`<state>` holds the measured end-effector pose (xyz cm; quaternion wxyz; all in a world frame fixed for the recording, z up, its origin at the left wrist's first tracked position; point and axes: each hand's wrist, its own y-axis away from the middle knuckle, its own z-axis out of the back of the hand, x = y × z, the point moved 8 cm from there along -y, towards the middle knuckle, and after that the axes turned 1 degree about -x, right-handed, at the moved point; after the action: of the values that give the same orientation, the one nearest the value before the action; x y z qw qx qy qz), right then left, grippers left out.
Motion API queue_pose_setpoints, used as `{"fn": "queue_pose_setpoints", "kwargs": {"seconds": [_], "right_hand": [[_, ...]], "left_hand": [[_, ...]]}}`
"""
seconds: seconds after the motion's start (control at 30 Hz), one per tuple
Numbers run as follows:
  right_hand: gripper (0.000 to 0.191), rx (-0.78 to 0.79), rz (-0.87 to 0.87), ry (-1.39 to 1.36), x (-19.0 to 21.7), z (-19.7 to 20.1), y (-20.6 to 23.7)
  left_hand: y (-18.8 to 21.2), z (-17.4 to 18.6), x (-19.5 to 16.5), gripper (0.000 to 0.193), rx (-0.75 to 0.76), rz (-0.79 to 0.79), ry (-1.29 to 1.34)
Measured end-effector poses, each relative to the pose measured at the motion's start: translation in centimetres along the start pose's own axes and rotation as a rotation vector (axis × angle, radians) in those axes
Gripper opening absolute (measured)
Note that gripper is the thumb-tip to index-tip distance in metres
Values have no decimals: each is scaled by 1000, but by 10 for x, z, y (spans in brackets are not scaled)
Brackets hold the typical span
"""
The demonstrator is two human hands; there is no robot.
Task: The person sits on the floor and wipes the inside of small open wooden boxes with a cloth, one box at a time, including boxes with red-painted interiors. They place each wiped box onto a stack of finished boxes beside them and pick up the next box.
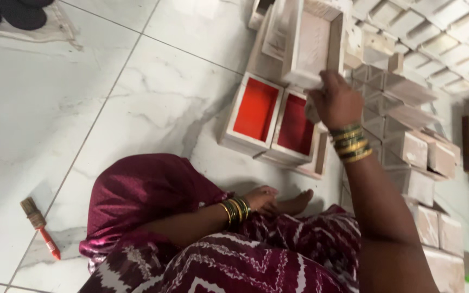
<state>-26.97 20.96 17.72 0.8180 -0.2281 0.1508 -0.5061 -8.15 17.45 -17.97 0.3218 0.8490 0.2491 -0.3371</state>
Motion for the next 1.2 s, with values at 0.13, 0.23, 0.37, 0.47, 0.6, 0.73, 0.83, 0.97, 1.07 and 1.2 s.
{"fn": "queue_pose_setpoints", "kwargs": {"seconds": [0.13, 0.23, 0.37, 0.47, 0.6, 0.73, 0.83, 0.97, 1.07, 1.2], "right_hand": [[42, 20, -25, 27, -25, -39, -64], [41, 54, -72, 25, -39, -68, -93], [39, 135, -91, 73, -52, -100, -107], [41, 125, -99, 102, -59, -112, -112], [43, 128, -62, 112, -60, -120, -115], [43, 146, -57, 99, -60, -122, -115], [44, 196, -68, 131, -60, -124, -115], [46, 111, -21, 95, -49, -114, -117], [53, -27, 0, 7, -44, -97, -110], [28, -44, -60, 40, -56, -72, -76]], "left_hand": [[-4, -2, 12, 47, 3, 97, 129], [-3, -1, 11, 48, -8, 69, -2], [-2, 1, 11, 46, -22, -19, -117], [-4, 1, 23, 46, -30, 39, -48], [-7, 1, 33, 47, -38, 68, 16], [-7, 2, 37, 48, -40, 85, 40], [-5, 4, 36, 47, -47, 86, -39], [-5, 4, 34, 48, -58, 103, 13], [-6, 5, 32, 48, -50, 115, 2], [-5, 4, 31, 47, -35, 84, 12]]}}
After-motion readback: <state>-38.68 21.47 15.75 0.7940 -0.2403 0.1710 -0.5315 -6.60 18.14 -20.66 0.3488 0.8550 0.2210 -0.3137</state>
